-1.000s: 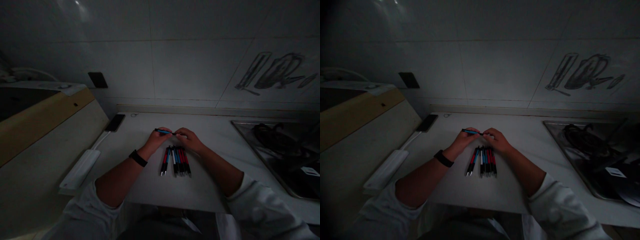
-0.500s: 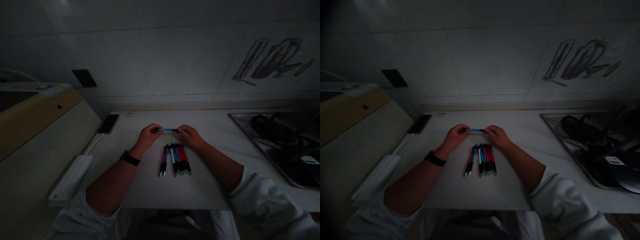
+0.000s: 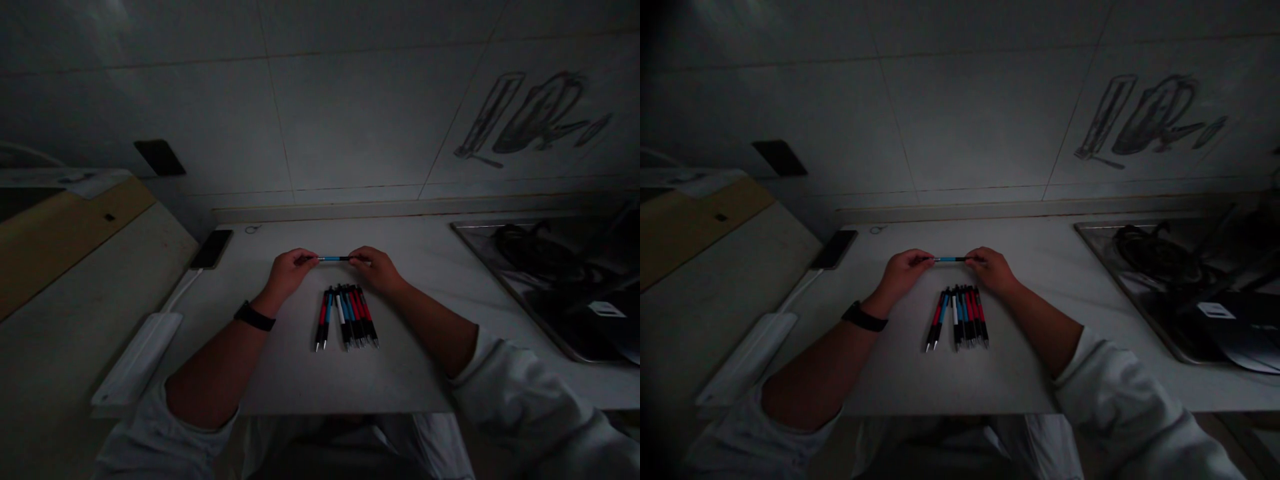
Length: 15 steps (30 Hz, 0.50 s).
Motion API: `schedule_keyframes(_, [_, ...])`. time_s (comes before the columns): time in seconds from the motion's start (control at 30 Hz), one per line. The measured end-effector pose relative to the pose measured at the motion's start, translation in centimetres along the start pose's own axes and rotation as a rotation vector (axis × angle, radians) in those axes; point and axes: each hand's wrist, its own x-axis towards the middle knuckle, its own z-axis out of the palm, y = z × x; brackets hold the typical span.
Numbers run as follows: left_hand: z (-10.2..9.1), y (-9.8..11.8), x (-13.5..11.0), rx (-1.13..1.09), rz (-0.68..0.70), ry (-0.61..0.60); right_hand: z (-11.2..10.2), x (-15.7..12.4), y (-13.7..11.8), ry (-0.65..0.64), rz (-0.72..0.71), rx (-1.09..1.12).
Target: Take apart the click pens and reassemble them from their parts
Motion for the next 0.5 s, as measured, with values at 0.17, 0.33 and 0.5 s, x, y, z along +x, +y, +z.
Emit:
schedule_keyframes(0.17, [0.0, -0.3, 0.1, -0.012, -0.007, 0.022, 0.0, -0.2, -0.5, 0.019, -0.005, 0.091])
schedule_keyframes(0.33, [0.0, -0.2, 0.1, -0.035, -0.007, 0.035, -0.1, -0.3, -1.0, -0.046, 0.064, 0.032])
schedule_keyframes(0.5, [0.1, 0.0, 0.0, -0.051, -0.017, 0.026, -0.1, -0.4, -1.1, -0.004, 0.045, 0.103])
